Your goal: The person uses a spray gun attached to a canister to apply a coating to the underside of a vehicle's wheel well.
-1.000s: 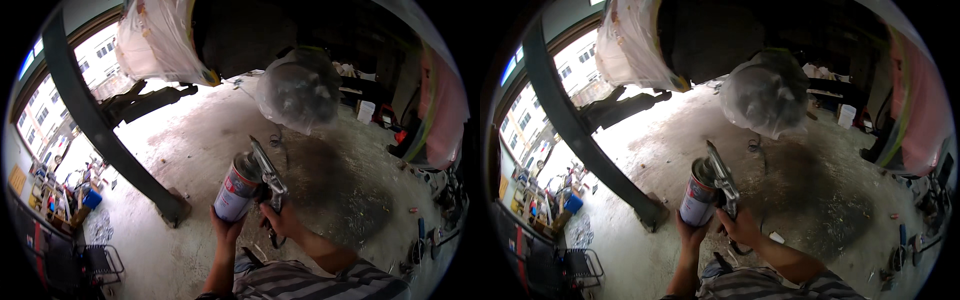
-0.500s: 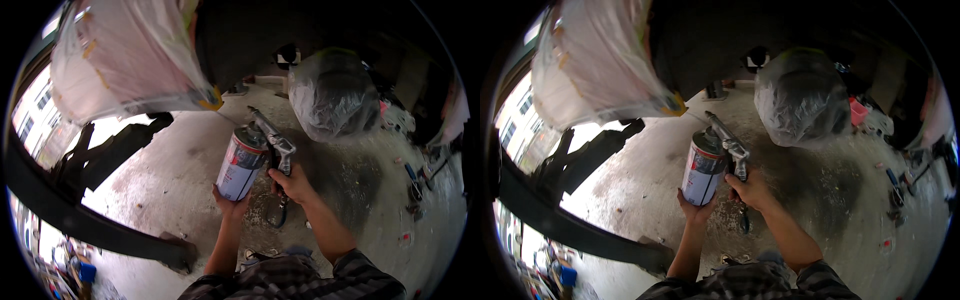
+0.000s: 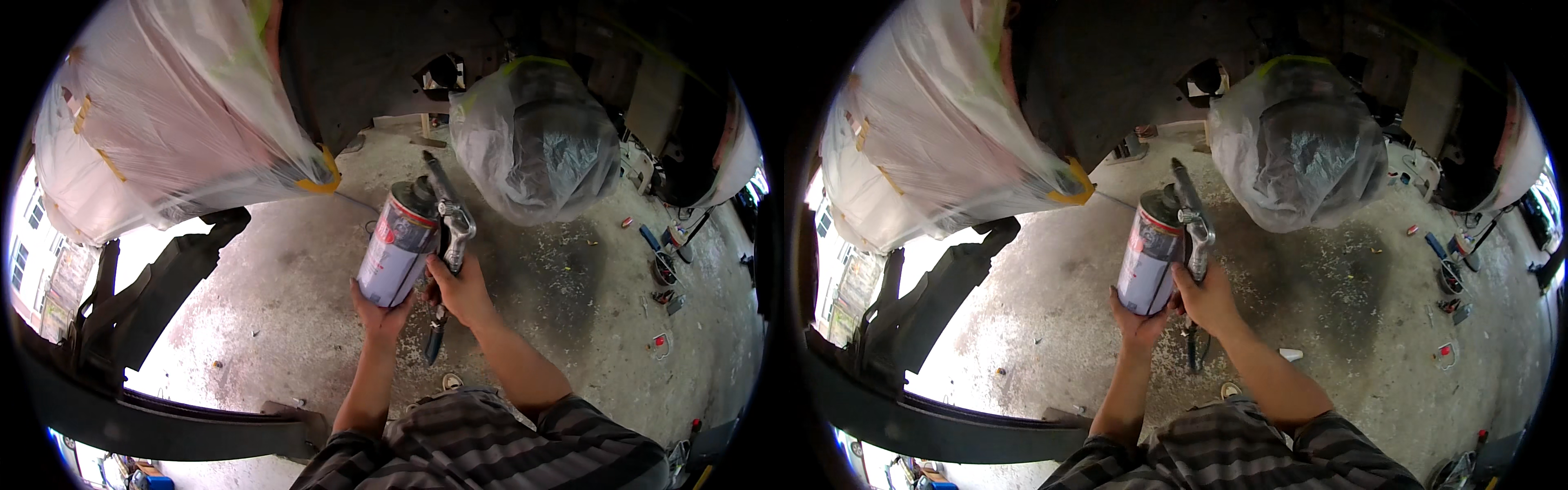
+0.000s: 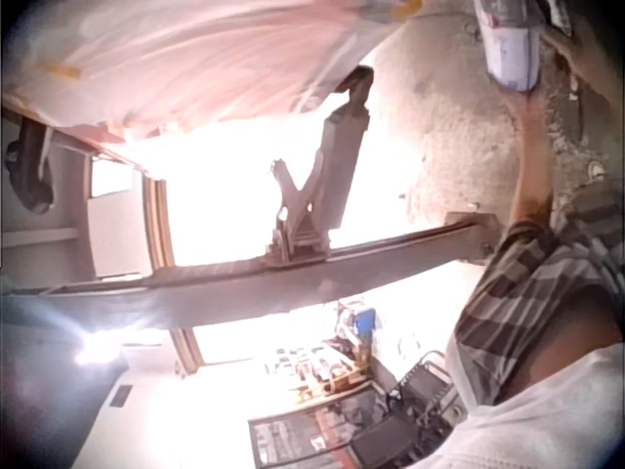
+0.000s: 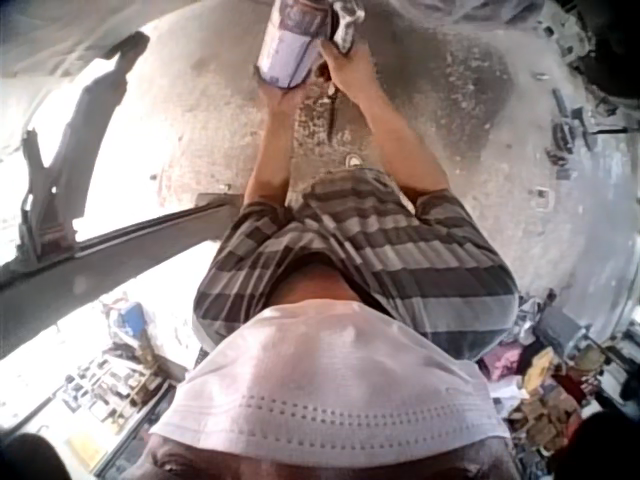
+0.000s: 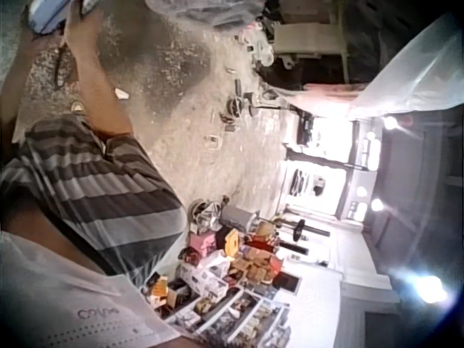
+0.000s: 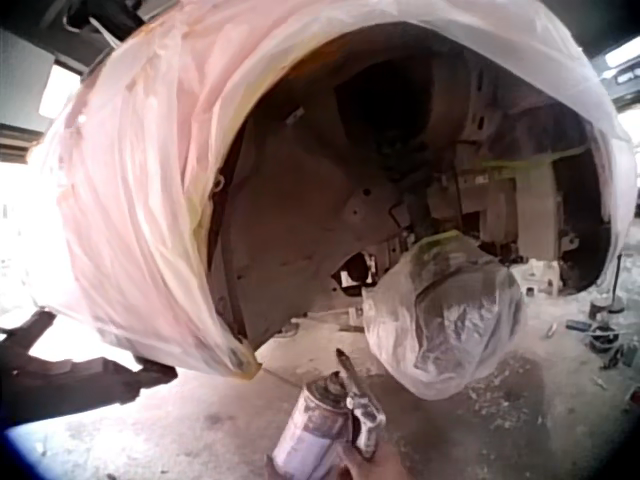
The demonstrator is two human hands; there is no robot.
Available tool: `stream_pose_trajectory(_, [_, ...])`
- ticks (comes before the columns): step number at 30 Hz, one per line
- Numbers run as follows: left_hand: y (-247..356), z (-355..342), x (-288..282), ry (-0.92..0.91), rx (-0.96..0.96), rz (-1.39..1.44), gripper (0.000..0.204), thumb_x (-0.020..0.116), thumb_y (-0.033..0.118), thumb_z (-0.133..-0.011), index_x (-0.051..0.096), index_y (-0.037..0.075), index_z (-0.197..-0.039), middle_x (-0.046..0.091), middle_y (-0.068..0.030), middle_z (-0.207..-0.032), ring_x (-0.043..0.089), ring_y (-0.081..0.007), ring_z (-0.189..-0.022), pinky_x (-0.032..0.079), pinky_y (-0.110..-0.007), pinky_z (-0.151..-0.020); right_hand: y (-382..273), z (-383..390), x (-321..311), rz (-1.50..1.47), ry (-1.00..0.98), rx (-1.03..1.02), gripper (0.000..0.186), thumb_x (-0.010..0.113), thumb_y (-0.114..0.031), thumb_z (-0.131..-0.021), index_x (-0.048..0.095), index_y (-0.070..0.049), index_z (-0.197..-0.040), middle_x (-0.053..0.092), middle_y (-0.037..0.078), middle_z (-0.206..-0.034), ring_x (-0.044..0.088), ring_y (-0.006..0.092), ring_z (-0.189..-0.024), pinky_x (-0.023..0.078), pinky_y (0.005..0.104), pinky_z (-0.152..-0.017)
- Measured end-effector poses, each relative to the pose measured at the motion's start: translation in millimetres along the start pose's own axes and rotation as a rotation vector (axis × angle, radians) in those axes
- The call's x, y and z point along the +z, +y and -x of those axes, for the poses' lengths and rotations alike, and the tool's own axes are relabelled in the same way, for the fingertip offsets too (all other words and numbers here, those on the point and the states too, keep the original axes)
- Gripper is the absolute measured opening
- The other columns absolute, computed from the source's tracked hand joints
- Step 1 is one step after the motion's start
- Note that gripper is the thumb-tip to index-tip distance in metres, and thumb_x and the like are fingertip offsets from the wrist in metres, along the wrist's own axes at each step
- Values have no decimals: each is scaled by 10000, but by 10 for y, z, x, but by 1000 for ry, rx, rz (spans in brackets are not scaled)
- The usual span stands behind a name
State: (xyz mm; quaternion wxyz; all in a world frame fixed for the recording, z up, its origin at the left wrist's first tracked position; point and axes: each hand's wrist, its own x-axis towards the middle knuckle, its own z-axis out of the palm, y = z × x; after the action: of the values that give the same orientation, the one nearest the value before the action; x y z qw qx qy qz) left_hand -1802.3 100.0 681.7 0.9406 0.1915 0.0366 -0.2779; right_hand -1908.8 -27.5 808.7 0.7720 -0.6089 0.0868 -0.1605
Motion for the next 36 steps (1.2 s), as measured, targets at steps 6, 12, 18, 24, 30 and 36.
stream_pose_trajectory(6, [33,157,-160,146,92,133,700,349,655,-887,413,166,-1385,497,-131,-1317,490,-356,-1165,412,-533,-932,-59,-88,-454,133,-347,72,201,609,-106,-909,544,23,-1048,594,62,-696,649,161,-553,464,290,-416])
stream_pose_trajectory(12, [117,168,-117,173,104,129,681,369,638,-889,427,166,-1376,467,-122,-1363,455,-357,-1221,371,-547,-1002,59,-156,-459,109,-297,85,204,609,-169,-921,543,11,-994,597,56,-645,626,142,-505,459,283,-424])
stream_pose_trajectory(18, [175,-237,-279,-54,-19,36,766,323,671,-873,428,94,-1365,513,-193,-1311,523,-393,-1154,411,-566,-985,241,-103,24,-22,17,-83,198,594,-167,-928,536,21,-920,572,61,-537,583,131,-454,427,295,-412])
stream_pose_trajectory(24, [75,-112,-89,188,25,28,722,371,656,-866,428,153,-1382,482,-137,-1368,451,-377,-1242,359,-554,-1025,153,-93,-331,120,-138,8,173,615,-151,-910,564,14,-925,595,60,-627,607,133,-496,463,282,-443])
stream_pose_trajectory(30, [147,84,-121,228,39,116,712,445,637,-855,414,175,-1396,419,-108,-1429,383,-364,-1301,280,-566,-1077,151,-306,-667,48,-347,152,187,655,-157,-891,596,9,-951,588,34,-644,603,121,-497,448,265,-428])
stream_pose_trajectory(36, [251,140,-45,184,72,91,677,473,618,-853,435,189,-1375,437,-108,-1400,411,-355,-1271,350,-549,-1040,166,-378,-672,7,-444,89,199,663,-157,-887,606,11,-975,594,38,-634,607,125,-502,439,258,-419])
